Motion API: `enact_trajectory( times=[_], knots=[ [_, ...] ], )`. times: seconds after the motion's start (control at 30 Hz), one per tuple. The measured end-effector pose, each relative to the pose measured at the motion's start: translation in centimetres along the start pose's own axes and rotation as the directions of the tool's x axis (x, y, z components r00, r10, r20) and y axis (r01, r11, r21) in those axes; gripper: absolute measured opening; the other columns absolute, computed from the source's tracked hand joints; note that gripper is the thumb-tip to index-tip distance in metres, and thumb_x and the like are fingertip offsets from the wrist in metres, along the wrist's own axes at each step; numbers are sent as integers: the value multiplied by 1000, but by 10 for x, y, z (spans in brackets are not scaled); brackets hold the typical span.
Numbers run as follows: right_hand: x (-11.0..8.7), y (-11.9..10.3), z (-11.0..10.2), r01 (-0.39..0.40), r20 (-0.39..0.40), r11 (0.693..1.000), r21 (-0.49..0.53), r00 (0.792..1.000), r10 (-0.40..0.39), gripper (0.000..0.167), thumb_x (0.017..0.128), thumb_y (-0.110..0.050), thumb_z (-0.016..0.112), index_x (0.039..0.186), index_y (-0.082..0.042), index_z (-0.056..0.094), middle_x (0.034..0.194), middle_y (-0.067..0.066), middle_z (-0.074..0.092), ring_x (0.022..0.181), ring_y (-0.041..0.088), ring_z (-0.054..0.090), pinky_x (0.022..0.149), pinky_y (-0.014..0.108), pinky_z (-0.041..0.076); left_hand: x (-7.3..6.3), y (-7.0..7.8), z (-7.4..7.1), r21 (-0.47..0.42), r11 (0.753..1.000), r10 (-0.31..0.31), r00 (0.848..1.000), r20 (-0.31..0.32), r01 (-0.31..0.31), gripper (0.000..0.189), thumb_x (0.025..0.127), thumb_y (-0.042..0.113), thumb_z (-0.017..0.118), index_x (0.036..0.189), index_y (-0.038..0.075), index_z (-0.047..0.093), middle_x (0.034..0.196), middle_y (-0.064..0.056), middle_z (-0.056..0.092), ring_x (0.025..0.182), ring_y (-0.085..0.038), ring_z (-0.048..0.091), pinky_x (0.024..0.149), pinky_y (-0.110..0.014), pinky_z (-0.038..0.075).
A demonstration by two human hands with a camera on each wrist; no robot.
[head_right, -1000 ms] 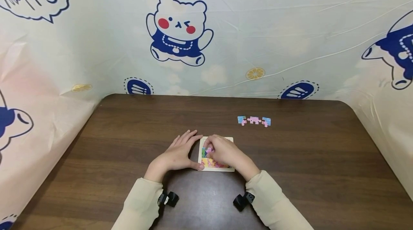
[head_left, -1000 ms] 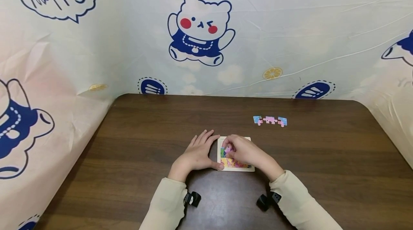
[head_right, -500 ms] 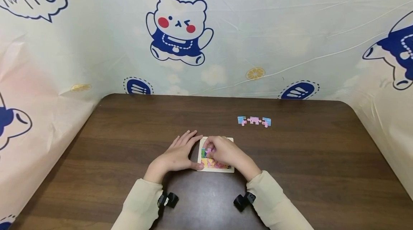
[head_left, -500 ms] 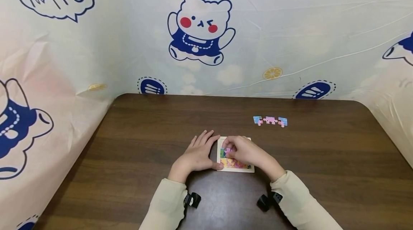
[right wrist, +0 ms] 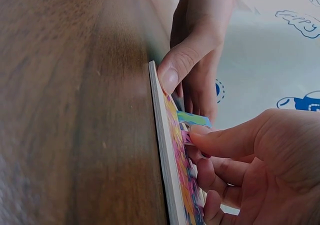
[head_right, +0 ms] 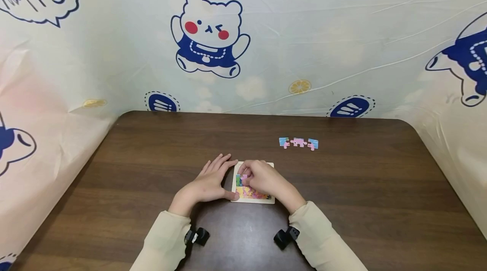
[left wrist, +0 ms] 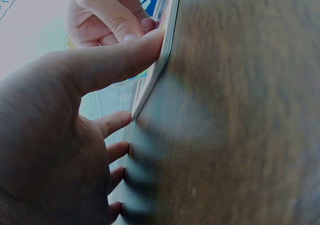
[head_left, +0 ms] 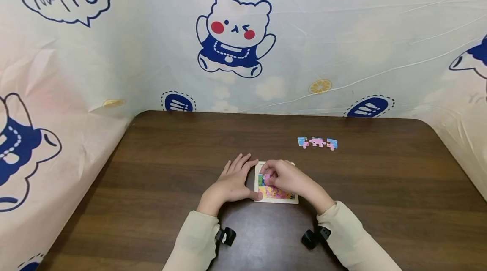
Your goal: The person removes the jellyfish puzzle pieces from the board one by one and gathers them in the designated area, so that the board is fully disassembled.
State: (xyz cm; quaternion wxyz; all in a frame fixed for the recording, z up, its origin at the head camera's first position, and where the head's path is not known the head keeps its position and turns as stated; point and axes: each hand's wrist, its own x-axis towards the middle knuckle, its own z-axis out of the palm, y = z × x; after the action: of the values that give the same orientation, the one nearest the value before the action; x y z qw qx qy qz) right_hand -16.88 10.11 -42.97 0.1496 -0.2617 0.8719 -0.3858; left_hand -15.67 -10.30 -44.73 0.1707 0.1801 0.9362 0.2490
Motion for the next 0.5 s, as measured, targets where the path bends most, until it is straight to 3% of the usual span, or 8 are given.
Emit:
enact_trajectory(
  times=[0.27, 0.5],
  knots=[
    [0, -2, -3, -24, -6, 999, 30, 1000, 24, 16, 86, 10, 66, 97, -2, 69, 80, 2, 67, 74, 10, 60, 69, 27, 52, -6, 8, -10, -43, 999, 23, 1000, -3, -23, 93, 76, 44, 81, 152, 13, 37, 162, -10, 20, 151, -30, 7, 119, -55, 4],
    [1, -3, -5, -55, -18, 997, 45, 998, 56, 15, 86, 9, 66, 96, -2, 69, 79, 2, 68, 72, 10, 59, 66, 26, 51, -6, 10, -11, -24, 999, 32, 999, -7, -32, 91, 78, 44, 81, 152, 13, 38, 162, -11, 21, 150, -32, 8, 118, -57, 6]
  ],
)
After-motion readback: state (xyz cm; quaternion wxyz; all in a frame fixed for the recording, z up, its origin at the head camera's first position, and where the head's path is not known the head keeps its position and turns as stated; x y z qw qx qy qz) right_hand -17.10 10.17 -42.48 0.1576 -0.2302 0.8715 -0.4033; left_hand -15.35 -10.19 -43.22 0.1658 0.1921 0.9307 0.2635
